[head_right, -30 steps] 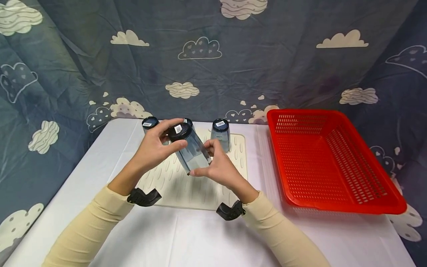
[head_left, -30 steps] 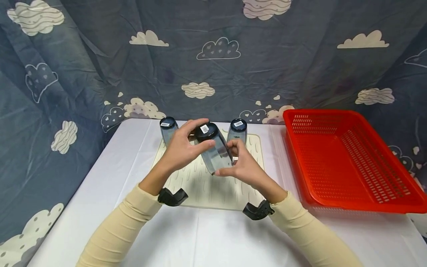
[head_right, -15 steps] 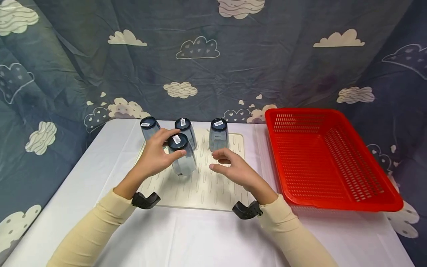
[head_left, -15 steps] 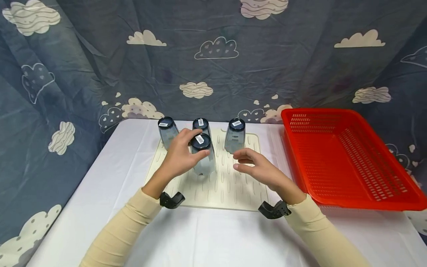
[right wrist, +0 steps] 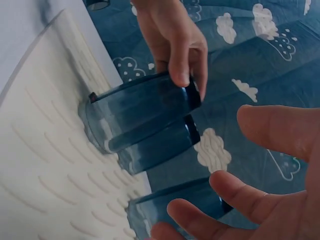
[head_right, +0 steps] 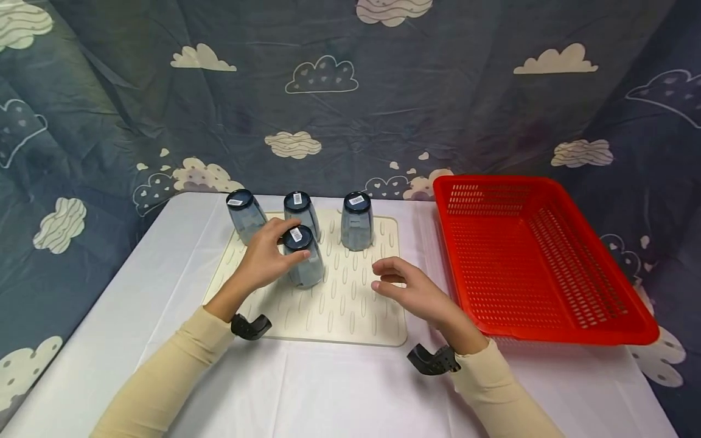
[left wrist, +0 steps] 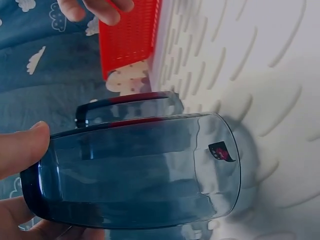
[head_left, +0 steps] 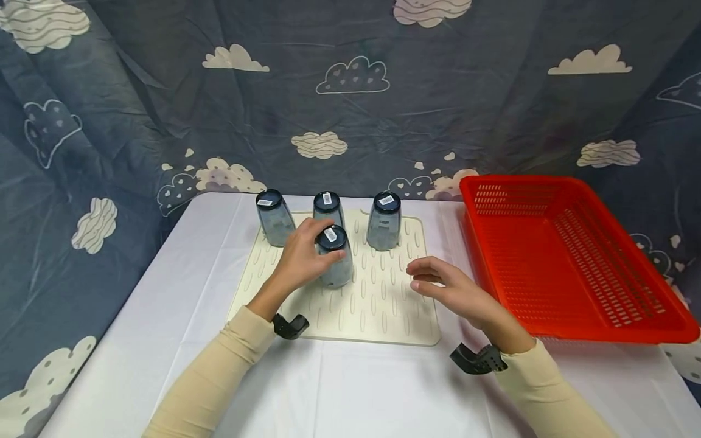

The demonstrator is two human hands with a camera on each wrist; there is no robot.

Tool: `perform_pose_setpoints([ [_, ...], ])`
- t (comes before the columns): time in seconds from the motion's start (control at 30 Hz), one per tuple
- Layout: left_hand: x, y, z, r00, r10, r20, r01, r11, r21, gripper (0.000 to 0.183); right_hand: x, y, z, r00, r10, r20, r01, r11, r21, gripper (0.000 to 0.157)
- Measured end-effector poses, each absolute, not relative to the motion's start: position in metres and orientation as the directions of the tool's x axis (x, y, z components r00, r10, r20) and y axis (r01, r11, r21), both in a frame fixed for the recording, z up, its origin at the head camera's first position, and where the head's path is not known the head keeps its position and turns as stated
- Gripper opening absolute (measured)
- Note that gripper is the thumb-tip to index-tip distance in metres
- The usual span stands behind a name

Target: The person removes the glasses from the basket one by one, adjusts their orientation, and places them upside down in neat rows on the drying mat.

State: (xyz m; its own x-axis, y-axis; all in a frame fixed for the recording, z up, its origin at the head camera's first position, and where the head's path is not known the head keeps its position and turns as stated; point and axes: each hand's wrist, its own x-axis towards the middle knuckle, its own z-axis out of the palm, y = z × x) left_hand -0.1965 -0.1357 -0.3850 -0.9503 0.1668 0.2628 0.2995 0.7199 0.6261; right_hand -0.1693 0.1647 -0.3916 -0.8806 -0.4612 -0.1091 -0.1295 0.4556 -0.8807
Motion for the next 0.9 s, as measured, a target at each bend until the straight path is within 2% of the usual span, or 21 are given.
perform_pose_setpoints([
  [0.47,-0.199,-0.139,-0.389,-0.975,0.167,0.145,0.222,0.734,0.642,0.068,-0.164,0.175,-0.394,-0.888,-0.452,-0.084,-0.127,0.417,-0.900,0.038],
  [0.67,-0.195,-0.138,-0.393,-0.973,0.170,0.157,0.231,0.731,0.642,0.071,-0.158,0.181,-0.389,-0.913,-0.404,-0.053,-0.180,0.517,-0.837,0.043],
  [0.77,-0.190,-0.140,-0.397,-0.970,0.166,0.180,0.244,0.729,0.640,0.075,-0.148,0.187,-0.379,-0.936,-0.352,0.031,-0.254,0.608,-0.752,0.044],
  [0.9,-0.180,-0.148,-0.403,-0.966,0.143,0.214,0.249,0.732,0.635,0.079,-0.139,0.202,-0.365,-0.928,-0.299,0.221,-0.370,0.683,-0.629,0.033],
])
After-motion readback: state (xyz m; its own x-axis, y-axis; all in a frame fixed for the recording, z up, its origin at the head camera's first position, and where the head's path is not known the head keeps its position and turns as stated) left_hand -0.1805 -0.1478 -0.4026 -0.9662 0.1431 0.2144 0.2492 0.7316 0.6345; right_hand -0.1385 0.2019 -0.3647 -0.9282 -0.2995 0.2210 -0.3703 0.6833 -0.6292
